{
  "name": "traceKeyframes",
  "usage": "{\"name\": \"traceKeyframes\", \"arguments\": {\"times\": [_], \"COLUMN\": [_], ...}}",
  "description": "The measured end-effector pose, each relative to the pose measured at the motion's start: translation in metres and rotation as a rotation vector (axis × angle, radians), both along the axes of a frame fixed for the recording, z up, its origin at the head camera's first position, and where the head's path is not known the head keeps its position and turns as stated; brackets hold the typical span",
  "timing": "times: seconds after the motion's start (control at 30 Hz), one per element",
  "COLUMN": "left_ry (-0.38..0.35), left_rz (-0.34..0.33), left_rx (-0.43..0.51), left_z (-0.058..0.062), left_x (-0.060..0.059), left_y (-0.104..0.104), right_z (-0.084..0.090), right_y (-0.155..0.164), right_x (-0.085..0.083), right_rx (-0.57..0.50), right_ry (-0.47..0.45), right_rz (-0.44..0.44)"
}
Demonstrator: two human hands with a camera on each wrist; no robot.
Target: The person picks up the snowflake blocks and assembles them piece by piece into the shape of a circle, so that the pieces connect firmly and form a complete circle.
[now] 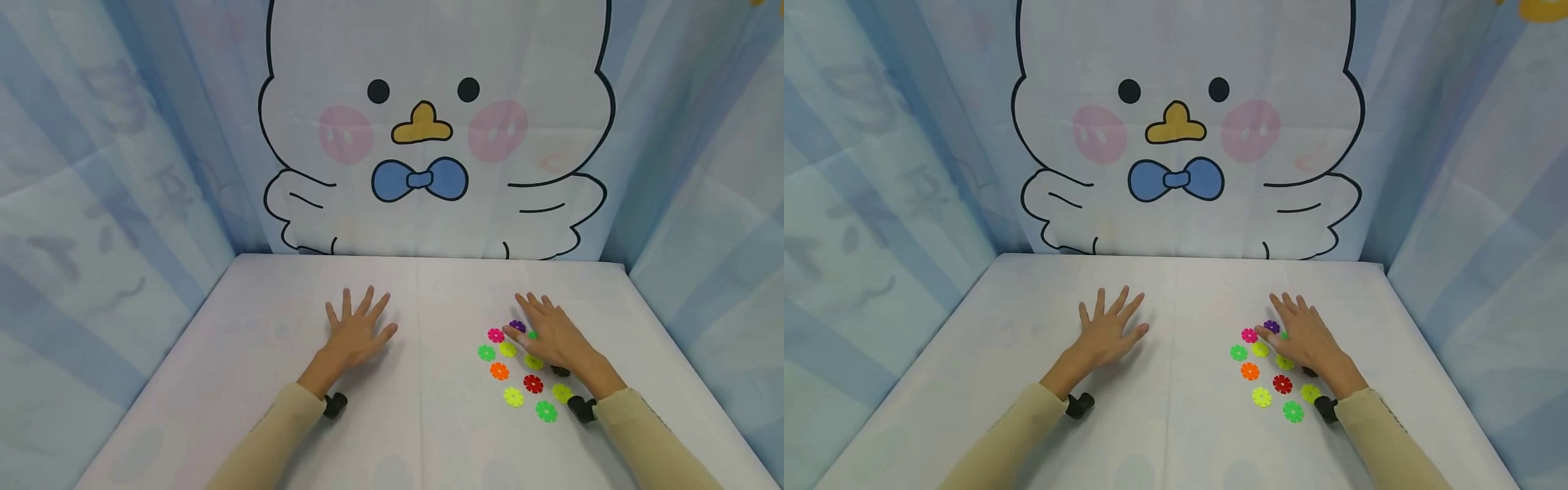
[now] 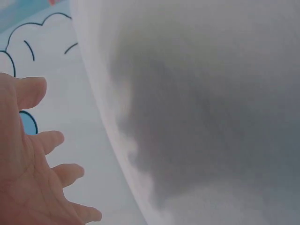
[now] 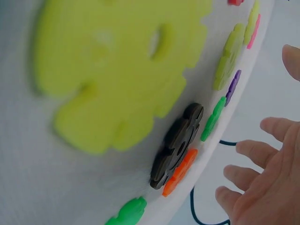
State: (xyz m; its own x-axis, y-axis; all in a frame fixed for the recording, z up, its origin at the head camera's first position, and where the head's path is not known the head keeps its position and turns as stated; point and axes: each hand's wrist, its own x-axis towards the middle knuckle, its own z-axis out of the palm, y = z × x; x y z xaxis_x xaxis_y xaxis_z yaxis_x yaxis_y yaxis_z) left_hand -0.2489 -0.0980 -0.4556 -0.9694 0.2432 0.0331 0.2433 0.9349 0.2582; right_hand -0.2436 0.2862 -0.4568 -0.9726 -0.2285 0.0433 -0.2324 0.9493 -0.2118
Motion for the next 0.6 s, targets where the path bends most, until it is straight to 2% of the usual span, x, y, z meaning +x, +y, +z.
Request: {"name": "traceKeyframes", "arguments": {"times": [0.47, 0.6], "left_ry": [-0.032, -0.027], "left_rz": [-0.095, -0.136], "left_rx": [0.072, 0.063], "left_z": [0.003, 0.005], "left_x": [0.004, 0.007], "left_y": [0.045, 0.06], "right_z": [0.001, 0.001], "right_y": [-0.006, -0.009], "right_x": [0.002, 0.003], "right_rx": [-0.02, -0.048], "right_ry": [-0.008, 0.008], "right_rz": [0.002, 0.011]}}
